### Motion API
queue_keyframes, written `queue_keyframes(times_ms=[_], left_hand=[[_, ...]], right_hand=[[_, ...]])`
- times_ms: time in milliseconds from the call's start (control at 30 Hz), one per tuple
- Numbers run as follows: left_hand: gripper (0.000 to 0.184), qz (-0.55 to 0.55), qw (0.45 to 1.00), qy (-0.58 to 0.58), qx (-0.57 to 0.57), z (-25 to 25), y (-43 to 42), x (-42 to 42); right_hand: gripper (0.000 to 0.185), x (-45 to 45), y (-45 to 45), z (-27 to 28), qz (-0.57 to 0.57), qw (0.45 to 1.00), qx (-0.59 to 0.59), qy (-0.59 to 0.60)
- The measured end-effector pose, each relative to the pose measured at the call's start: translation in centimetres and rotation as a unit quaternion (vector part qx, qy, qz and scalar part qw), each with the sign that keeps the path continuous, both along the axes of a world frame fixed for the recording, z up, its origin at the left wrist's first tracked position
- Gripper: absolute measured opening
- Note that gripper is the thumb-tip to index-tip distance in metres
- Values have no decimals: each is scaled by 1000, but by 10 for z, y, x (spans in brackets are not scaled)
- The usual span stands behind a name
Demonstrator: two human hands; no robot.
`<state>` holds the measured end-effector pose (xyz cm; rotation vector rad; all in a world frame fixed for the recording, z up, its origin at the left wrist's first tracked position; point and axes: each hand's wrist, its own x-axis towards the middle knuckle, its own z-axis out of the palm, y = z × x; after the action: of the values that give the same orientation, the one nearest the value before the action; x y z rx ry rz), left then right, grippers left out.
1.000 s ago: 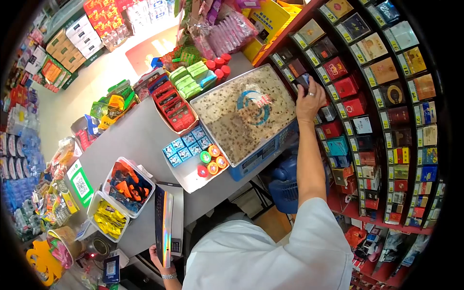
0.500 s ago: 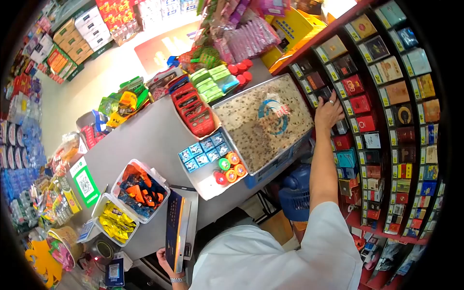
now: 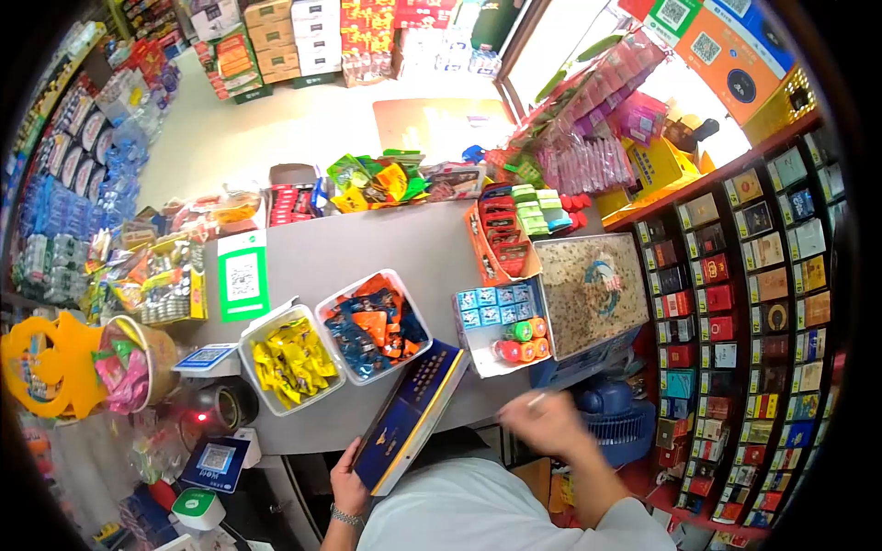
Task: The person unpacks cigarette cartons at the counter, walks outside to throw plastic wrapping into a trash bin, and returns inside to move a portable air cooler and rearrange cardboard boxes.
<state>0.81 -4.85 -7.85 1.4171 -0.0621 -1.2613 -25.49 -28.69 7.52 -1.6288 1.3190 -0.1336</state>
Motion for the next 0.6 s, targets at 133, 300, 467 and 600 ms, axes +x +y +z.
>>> queue_keyframes(times_ms=[133, 300, 467, 600], left_hand=[[43, -38, 999, -16, -26, 4, 2, 2], [41, -70, 994, -77, -14, 20, 6, 1], [45, -115, 976, -182, 21, 30, 17, -7], [42, -102, 977, -185, -8, 11, 26, -14]], right_hand=[[27, 90, 94, -74, 406, 907, -86, -68], [27, 138, 128, -116, 390, 894, -213, -53], [36, 123, 126, -119, 232, 945, -193, -126], [36, 128, 120, -80, 318, 910, -259, 57]])
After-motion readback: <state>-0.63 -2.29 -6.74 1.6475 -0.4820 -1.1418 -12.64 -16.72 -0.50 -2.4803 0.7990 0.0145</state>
